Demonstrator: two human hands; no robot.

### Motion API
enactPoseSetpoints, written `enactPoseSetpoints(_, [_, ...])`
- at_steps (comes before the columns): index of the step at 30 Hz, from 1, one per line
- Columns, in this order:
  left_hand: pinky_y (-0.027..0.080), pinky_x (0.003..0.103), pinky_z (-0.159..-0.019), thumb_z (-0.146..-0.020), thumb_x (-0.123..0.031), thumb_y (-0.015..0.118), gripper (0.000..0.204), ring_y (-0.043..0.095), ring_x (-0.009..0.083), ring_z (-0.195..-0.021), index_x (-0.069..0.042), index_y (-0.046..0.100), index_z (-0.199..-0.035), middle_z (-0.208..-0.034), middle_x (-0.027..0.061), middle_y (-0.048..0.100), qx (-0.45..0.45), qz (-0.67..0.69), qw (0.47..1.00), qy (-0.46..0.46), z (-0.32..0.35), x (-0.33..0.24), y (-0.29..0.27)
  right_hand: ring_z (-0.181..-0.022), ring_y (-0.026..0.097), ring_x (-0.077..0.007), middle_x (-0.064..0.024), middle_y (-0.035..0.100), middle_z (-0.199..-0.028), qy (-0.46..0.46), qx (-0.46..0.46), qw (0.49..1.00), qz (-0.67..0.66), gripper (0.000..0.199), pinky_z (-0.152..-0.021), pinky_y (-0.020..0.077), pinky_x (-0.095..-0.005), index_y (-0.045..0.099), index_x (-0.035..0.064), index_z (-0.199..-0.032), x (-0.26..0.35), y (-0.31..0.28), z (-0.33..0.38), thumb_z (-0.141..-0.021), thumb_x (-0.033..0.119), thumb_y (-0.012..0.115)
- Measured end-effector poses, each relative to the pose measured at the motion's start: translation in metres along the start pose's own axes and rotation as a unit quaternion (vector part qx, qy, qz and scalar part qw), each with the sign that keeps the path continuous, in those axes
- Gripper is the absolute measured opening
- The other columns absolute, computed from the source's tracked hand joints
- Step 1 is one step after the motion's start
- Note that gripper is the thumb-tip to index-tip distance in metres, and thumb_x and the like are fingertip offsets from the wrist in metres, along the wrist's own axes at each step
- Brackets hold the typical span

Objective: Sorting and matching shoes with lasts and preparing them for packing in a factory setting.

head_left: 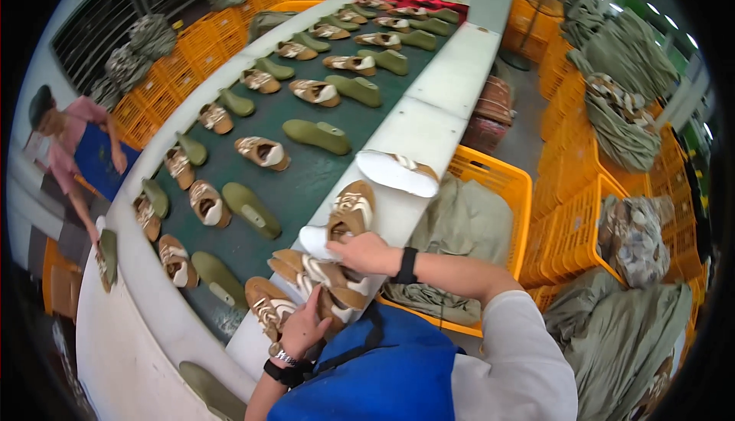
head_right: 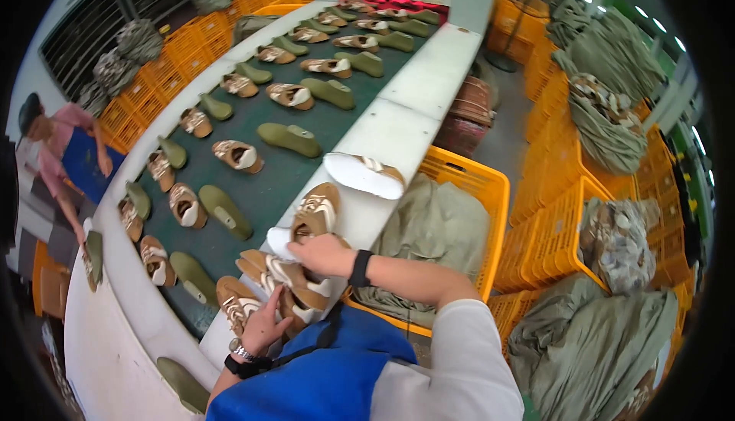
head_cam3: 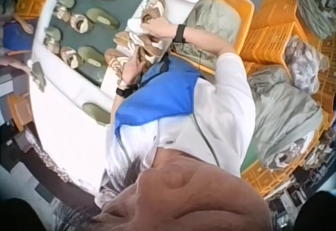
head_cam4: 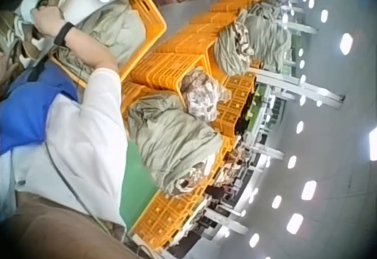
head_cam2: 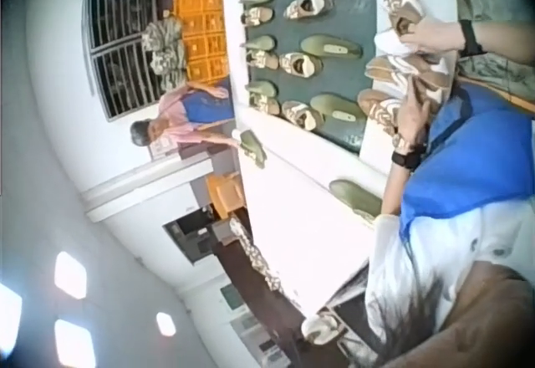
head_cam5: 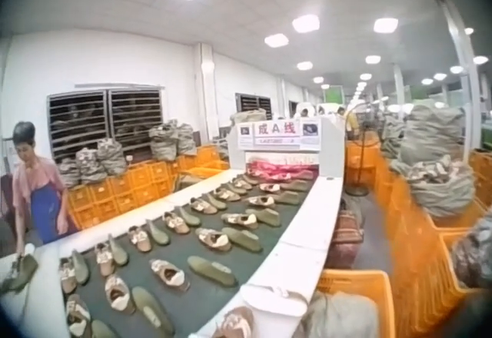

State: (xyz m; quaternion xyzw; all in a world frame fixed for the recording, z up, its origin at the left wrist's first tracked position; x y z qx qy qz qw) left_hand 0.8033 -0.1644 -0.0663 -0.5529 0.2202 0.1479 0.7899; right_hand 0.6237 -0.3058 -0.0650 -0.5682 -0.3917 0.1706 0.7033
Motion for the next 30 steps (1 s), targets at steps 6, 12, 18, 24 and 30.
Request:
enactPoseSetpoints(6, [0.046,0.040,-0.077,-0.073,-0.015,0.067,0.058,0.056,0.0349,-0.089,-0.003,0.043,-0.125,-0.092,0.0170,0.058,-0.146,0.071,0.986,-0.044,0.048,0.031,0.004,-0.085,0.061,-0.0317,-0.0155,0.062,-0.097,0.029,-0.072,0.979,-0.189,0.038,-0.072,0.0482,-0.0399,0.056,0.0097,-0.110,-0.046,-0.072,0.033,-0.073,0.019,0.057])
enactPoseSetpoints(12, [0.044,0.039,-0.083,-0.066,-0.019,0.075,0.049,0.051,0.0344,-0.100,-0.002,0.053,-0.106,-0.106,0.0160,0.053,-0.228,0.028,0.973,0.012,0.081,0.024,0.013,-0.088,0.058,-0.0325,-0.0139,0.061,-0.098,0.029,0.035,0.996,-0.082,0.031,-0.080,0.0467,-0.0399,0.061,0.0114,-0.102,-0.158,-0.028,0.045,-0.072,0.007,0.055])
enactPoseSetpoints(18, [0.041,0.042,-0.084,-0.065,-0.031,0.075,0.036,0.053,0.0290,-0.096,-0.006,0.059,-0.085,-0.084,0.0111,0.060,-0.190,-0.130,0.973,0.008,0.093,0.050,0.054,-0.106,0.053,-0.0348,-0.0201,0.057,-0.112,0.295,-0.101,0.948,0.065,0.058,-0.090,0.0445,-0.0382,0.051,0.0036,-0.120,-0.222,-0.055,0.033,-0.069,0.027,0.069])
enactPoseSetpoints(24, [0.038,0.041,-0.085,-0.060,-0.021,0.076,0.026,0.056,0.0266,-0.085,-0.009,0.061,-0.078,-0.076,0.0084,0.060,-0.207,-0.132,0.961,-0.124,0.153,0.069,0.046,-0.105,0.056,-0.0311,-0.0199,0.059,-0.112,0.318,-0.147,0.918,-0.184,0.068,-0.091,0.0432,-0.0344,0.054,-0.0012,-0.116,-0.265,-0.019,0.031,-0.063,0.035,0.076])
enactPoseSetpoints(30, [0.036,0.045,-0.088,-0.057,-0.022,0.077,0.030,0.055,0.0273,-0.089,-0.010,0.062,-0.079,-0.082,0.0099,0.061,-0.220,-0.039,0.931,-0.290,0.221,0.117,0.066,-0.111,0.054,-0.0309,-0.0206,0.055,-0.120,0.332,-0.264,0.906,0.019,0.061,-0.091,0.0438,-0.0373,0.047,0.0065,-0.125,-0.152,-0.084,0.031,-0.073,0.029,0.069])
Point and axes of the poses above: each hand's wrist, its own z-axis away from the middle knuckle, its own y-axis out of the palm, x = y × z, the point moved 2 cm from there along -z, towards the middle knuckle
